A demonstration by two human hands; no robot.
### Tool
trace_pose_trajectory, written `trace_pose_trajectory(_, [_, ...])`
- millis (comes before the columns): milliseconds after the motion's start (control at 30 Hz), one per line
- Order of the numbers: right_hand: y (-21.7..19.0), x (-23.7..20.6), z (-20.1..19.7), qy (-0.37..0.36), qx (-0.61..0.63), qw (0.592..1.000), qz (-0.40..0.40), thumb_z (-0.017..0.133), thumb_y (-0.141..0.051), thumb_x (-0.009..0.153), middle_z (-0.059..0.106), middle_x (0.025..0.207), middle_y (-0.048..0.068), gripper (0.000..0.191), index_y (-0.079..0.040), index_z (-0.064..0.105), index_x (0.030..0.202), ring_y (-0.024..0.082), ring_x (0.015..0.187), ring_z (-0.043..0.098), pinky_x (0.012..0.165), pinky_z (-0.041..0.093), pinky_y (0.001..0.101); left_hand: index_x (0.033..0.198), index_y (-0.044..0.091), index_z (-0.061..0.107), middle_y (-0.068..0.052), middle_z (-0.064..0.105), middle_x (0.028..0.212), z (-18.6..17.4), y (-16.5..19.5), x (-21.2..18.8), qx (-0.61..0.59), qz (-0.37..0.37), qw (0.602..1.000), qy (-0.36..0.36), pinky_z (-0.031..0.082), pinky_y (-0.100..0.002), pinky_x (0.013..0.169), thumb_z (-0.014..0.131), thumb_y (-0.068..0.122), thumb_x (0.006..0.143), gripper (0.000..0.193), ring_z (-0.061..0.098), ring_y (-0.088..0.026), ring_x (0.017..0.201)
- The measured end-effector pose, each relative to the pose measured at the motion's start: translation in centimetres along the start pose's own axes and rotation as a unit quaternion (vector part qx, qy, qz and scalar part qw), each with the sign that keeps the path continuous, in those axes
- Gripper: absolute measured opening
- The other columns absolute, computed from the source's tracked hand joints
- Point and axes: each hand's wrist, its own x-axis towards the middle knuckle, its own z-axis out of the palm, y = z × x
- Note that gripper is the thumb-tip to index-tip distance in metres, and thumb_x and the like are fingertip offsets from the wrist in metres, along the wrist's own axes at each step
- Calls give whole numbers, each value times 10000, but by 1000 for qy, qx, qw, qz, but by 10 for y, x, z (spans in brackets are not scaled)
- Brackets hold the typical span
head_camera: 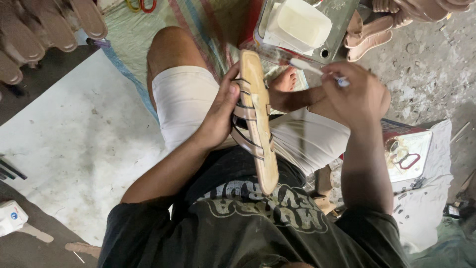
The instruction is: The person sits on the floor and uses a toothbrush to scrub the straps and sole of a beige sandal. They repeatedly dip the toothbrush into a container of white liquid and apply it to the sandal's surface. The person handles multiple sandals, placing them aside after cleaning.
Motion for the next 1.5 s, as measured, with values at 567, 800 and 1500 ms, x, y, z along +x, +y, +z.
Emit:
trace_pose_trajectory(567, [-70, -50, 15, 101, 202, 963, -146, 717, 60, 952, 693, 1013, 160, 132, 20, 641, 1053, 195, 778, 646, 675, 506, 273, 1688, 40, 129, -186, 405, 1646, 42, 57, -13, 71, 50, 993, -82, 413, -398, 1279, 399, 482, 1166, 736, 454, -252, 1520])
trace_pose_trajectory(800, [-68, -51, 8, 109, 171, 976, -81, 710, 74, 959, 729, 1000, 178, 115, 38, 667, 1059, 196, 703, 627, 621, 484, 269, 1666, 36, 138, -190, 411, 1627, 43, 59, -20, 95, 67, 988, -104, 392, -385, 1292, 409, 476, 1196, 698, 445, -252, 1524])
trace_pose_trajectory(1500, [-64, -61, 10, 63, 198, 968, -140, 732, 5, 933, 712, 975, 141, 109, -6, 657, 1012, 217, 833, 701, 743, 550, 293, 1650, 32, 144, -195, 355, 1664, 33, 69, -23, 165, 93, 979, -79, 377, -406, 1315, 362, 587, 1176, 761, 404, -285, 1571])
